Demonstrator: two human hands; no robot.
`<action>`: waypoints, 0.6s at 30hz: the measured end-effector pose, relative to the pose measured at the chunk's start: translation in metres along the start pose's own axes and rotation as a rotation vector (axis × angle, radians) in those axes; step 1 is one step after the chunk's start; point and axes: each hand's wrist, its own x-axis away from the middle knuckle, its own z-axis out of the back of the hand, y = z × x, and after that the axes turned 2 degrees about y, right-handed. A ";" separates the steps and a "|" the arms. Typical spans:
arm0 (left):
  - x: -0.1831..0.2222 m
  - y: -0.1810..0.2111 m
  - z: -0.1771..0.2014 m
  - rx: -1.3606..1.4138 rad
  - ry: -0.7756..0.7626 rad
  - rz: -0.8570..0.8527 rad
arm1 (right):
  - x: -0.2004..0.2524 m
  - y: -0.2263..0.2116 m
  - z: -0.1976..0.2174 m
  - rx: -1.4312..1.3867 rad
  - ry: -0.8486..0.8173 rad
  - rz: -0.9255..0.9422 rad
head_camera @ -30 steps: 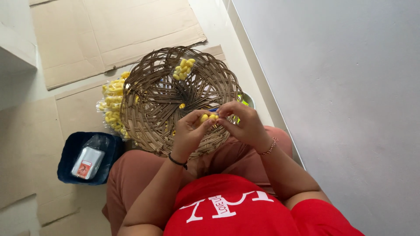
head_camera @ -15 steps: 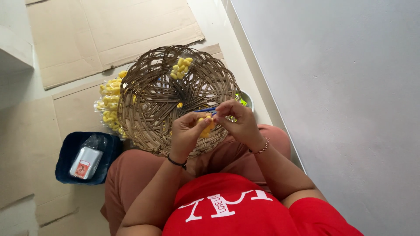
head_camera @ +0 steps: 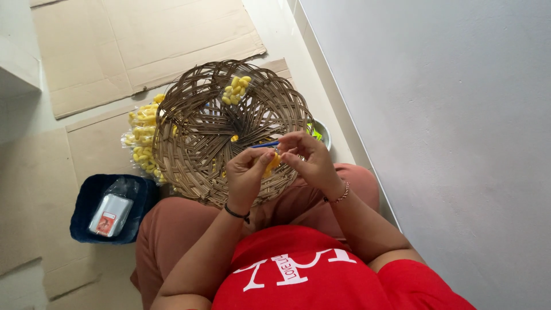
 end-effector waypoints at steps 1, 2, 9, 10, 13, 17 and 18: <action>-0.001 -0.003 0.001 0.001 0.000 0.000 | 0.001 0.000 0.000 0.001 0.000 0.000; -0.001 -0.007 0.003 0.004 -0.006 -0.004 | 0.002 0.001 -0.001 0.061 -0.004 0.008; 0.000 0.018 -0.002 0.063 -0.197 0.192 | 0.002 0.000 0.003 0.215 0.009 0.132; 0.000 0.017 -0.001 0.063 -0.198 0.191 | 0.002 -0.003 0.001 0.216 0.011 0.133; 0.000 0.016 0.001 -0.007 -0.135 0.160 | 0.002 -0.008 -0.004 0.234 -0.001 0.174; 0.005 0.019 -0.003 -0.031 -0.065 0.034 | 0.004 -0.006 -0.005 0.256 0.007 0.209; 0.005 0.019 -0.003 -0.041 -0.053 -0.024 | 0.004 -0.005 -0.005 0.266 0.006 0.228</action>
